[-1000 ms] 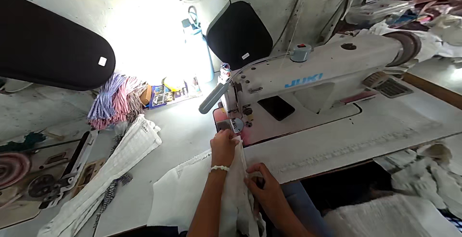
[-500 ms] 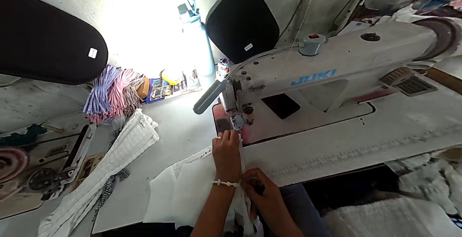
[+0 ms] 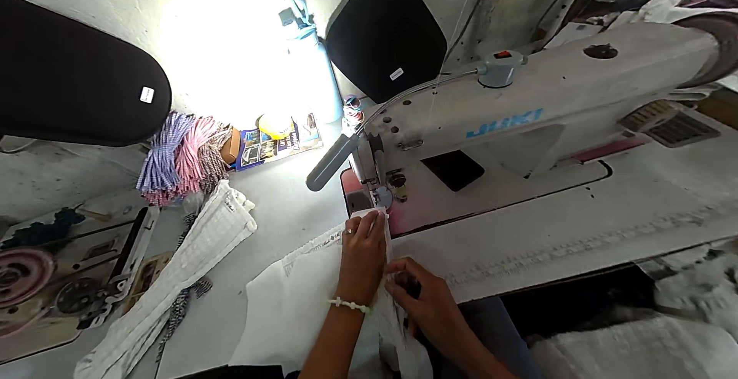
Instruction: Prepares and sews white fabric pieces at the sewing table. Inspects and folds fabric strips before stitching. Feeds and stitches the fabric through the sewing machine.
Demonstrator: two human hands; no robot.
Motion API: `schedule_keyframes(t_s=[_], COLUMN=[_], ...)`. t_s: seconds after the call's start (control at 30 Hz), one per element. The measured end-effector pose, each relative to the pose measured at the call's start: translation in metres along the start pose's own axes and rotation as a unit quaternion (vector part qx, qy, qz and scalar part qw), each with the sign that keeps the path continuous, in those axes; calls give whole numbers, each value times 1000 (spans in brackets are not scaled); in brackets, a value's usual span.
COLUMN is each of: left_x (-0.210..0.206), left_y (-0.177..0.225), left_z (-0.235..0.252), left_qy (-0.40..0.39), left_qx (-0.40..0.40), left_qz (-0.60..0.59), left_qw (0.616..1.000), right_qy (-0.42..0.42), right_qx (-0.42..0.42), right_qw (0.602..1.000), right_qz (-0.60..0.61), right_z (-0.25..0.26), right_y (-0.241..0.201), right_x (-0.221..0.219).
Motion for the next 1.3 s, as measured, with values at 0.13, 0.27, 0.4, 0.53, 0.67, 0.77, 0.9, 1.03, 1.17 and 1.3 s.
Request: schedule_keyframes(t_s=[0.13, 0.27, 0.4, 0.53, 0.67, 0.77, 0.9, 1.03, 1.17, 1.3], left_x=[-7, -12, -14, -18, -17, -16, -19, -19, -18, -17], left_y=[-7, -12, -10, -3, -1, 0, 1, -1, -5, -7], left_z=[11, 18, 19, 20, 19, 20, 25, 27, 28, 29], left_qy=[-1, 1, 8, 18, 24, 24, 12, 7, 4, 1], left_qx=[-17, -26, -34, -13, -7, -1, 19, 16, 8, 1], left_qz=[8, 24, 43, 53, 48, 31, 25, 23, 13, 13], left_qw=[1000, 999, 998, 998, 999, 999, 999, 1000, 1000, 1000], right_qy=[-20, -8, 155, 341, 442, 445, 432, 438, 439, 441], right_qx=[-8, 15, 170, 283, 308, 296, 264, 265, 273, 268], right_qw=[1000, 1000, 966, 845, 744, 724, 731, 730, 729, 730], right_qz=[-12, -19, -121, -300, -396, -437, -458, -452, -449, -448], right_z=[14, 21, 30, 40, 57, 78, 88, 87, 87, 89], right_y=[-1, -7, -16, -23, -22, -7, 8, 9, 10, 10], right_x=[1, 20, 76, 155, 218, 244, 250, 249, 250, 249])
Point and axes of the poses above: each hand's wrist, its own z-axis towards the middle knuckle, its own x-axis out of the back of the hand, y = z × x, the point moved 5 cm from there along z, towards the middle knuckle, and after that the axes turned 12 degrees about y, right-handed, at the moved point
